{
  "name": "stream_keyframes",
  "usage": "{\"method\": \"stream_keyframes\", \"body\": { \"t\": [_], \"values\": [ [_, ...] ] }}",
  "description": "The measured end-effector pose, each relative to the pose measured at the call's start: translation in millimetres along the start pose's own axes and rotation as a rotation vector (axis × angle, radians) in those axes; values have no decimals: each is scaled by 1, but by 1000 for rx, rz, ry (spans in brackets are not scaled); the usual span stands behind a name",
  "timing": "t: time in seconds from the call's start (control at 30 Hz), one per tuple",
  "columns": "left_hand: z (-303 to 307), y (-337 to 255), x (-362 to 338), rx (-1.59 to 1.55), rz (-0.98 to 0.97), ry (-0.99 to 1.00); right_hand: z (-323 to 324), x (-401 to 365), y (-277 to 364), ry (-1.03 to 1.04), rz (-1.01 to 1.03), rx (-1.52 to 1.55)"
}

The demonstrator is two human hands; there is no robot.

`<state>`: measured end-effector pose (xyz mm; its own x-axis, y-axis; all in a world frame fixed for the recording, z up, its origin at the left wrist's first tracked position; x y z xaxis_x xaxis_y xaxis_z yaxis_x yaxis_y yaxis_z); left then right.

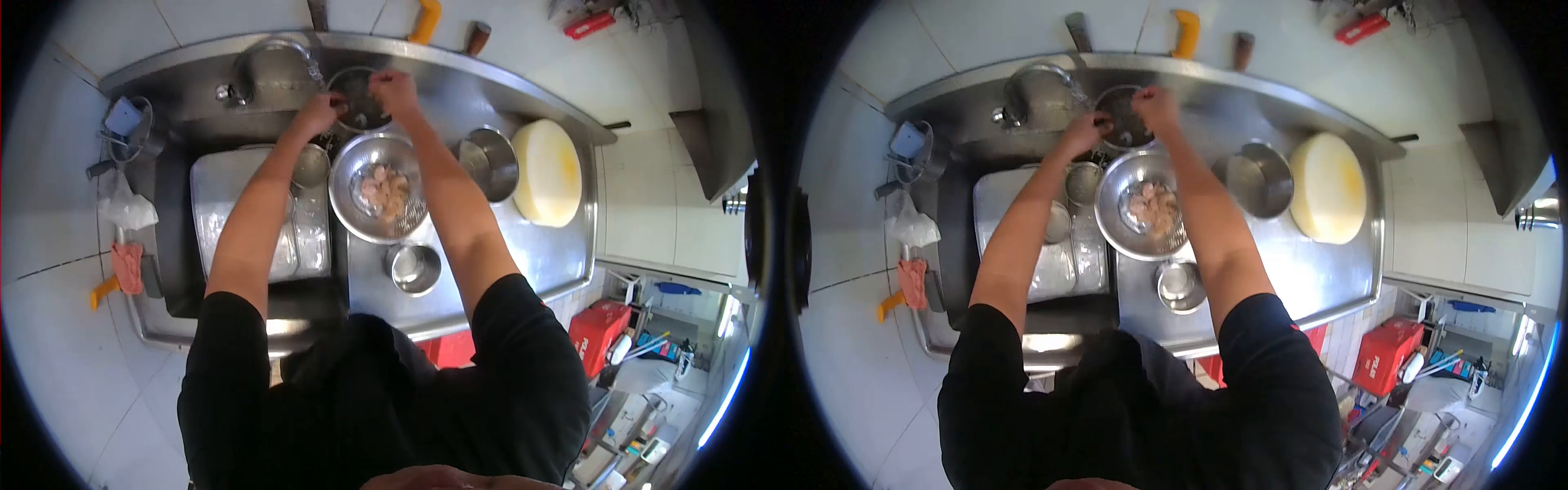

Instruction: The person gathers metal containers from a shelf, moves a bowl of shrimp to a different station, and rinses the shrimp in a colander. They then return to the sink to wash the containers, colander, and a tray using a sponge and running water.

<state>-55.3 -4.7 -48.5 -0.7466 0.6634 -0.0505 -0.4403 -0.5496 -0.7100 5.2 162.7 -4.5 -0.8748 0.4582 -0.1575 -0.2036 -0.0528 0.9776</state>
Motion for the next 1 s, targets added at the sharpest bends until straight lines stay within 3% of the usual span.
{"method": "stream_keyframes", "body": {
  "t": [0.07,0.17,0.2,0.3,0.37,0.4,0.43,0.5,0.57,0.67,0.73,0.77,0.8,0.83,0.87,0.9,0.97,1.0],
  "values": [
    [8,-8,-18,-75,-65,-125,13,-27,25,-1,-38,305],
    [30,-40,-92,67,37,-281,39,-95,54,9,-45,488],
    [-10,-20,-113,-11,242,-35,51,-125,47,-11,-95,480],
    [-74,-7,-181,-214,201,-83,78,-214,24,-50,-216,341],
    [-104,6,-215,-608,486,73,90,-266,-9,-21,-236,124],
    [-119,8,-232,-808,624,149,90,-295,-14,-84,-340,-1],
    [-123,15,-239,-850,637,116,92,-306,-26,-82,-74,-131],
    [-132,41,-257,-925,660,37,82,-335,-48,-63,-17,-381],
    [-100,31,-277,-943,655,-117,57,-353,-41,173,113,-615],
    [-70,41,-309,-953,603,-293,72,-343,-27,-22,94,-463],
    [-52,37,-330,-956,618,-363,35,-324,17,-11,249,-331],
    [-64,46,-333,-740,602,-95,10,-310,19,101,354,-309],
    [-29,21,-349,-764,666,-304,-19,-301,24,161,246,-299],
    [-18,3,-352,-758,568,-279,-48,-300,36,219,426,-401],
    [4,-17,-358,-770,521,-418,-76,-300,49,256,623,-488],
    [-2,-20,-356,-770,493,-435,-104,-309,60,267,828,-566],
    [17,-31,-368,-497,465,-686,-145,-323,50,385,850,-709],
    [16,-22,-378,-588,497,-691,-156,-331,46,431,861,-798]
  ]
}}
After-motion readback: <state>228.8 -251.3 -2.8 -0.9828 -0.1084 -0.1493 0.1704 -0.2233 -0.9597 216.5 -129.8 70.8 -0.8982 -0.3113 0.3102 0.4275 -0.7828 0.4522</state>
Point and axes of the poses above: each hand's wrist, its own x-axis towards the middle knuckle, its own z-axis out of the back of the hand, y = z × x, the point moved 10 cm from there along x, towards the middle knuckle, and after that the axes turned 13 degrees about x, right-handed, at the moved point
